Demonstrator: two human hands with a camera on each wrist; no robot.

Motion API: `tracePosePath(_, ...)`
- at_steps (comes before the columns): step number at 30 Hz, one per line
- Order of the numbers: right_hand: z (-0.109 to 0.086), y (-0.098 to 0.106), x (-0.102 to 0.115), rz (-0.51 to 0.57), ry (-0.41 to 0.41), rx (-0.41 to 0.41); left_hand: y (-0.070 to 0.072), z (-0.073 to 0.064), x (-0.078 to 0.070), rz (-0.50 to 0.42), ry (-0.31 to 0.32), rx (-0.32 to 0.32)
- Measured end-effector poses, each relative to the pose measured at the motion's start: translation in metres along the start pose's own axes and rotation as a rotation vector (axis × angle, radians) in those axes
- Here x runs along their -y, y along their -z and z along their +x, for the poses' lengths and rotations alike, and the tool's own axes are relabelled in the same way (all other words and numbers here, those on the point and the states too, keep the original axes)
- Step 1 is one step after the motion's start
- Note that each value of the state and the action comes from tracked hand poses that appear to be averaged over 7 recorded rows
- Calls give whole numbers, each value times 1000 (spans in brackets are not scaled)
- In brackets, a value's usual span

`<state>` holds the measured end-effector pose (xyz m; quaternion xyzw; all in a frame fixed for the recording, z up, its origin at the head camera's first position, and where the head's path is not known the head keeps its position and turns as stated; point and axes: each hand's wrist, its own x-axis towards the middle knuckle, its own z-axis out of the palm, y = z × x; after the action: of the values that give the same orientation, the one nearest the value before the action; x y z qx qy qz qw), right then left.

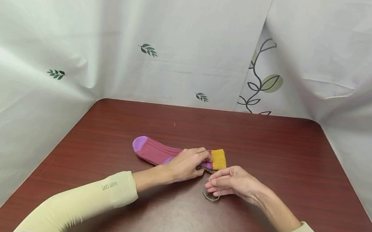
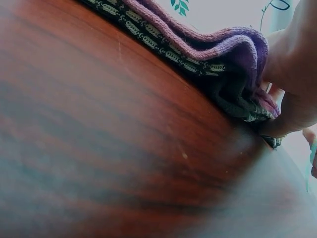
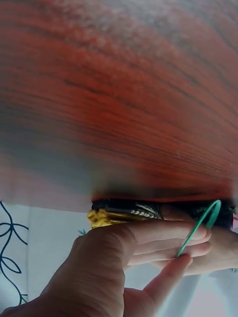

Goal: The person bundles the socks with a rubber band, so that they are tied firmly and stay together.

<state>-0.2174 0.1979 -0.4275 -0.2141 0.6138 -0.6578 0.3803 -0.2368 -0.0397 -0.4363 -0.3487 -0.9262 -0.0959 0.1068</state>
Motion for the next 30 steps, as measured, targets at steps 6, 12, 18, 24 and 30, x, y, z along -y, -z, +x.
tracePosePath(6, -1, 2, -1, 12, 22, 47, -1, 0, 0, -2, 6, 3)
tracePosePath(12, 0, 0, 2, -25, 22, 21, -2, 0, 1, -20, 5, -21)
tracePosePath(18, -1, 2, 3, -34, 11, 24, -2, 0, 1, -27, -4, -35)
tracePosePath(24, -1, 2, 2, -7, 1, 39, -1, 0, 1, -27, 3, -27)
tracePosePath(30, -1, 3, 2, -2, -5, 46, 0, 0, 0, -20, 7, -27)
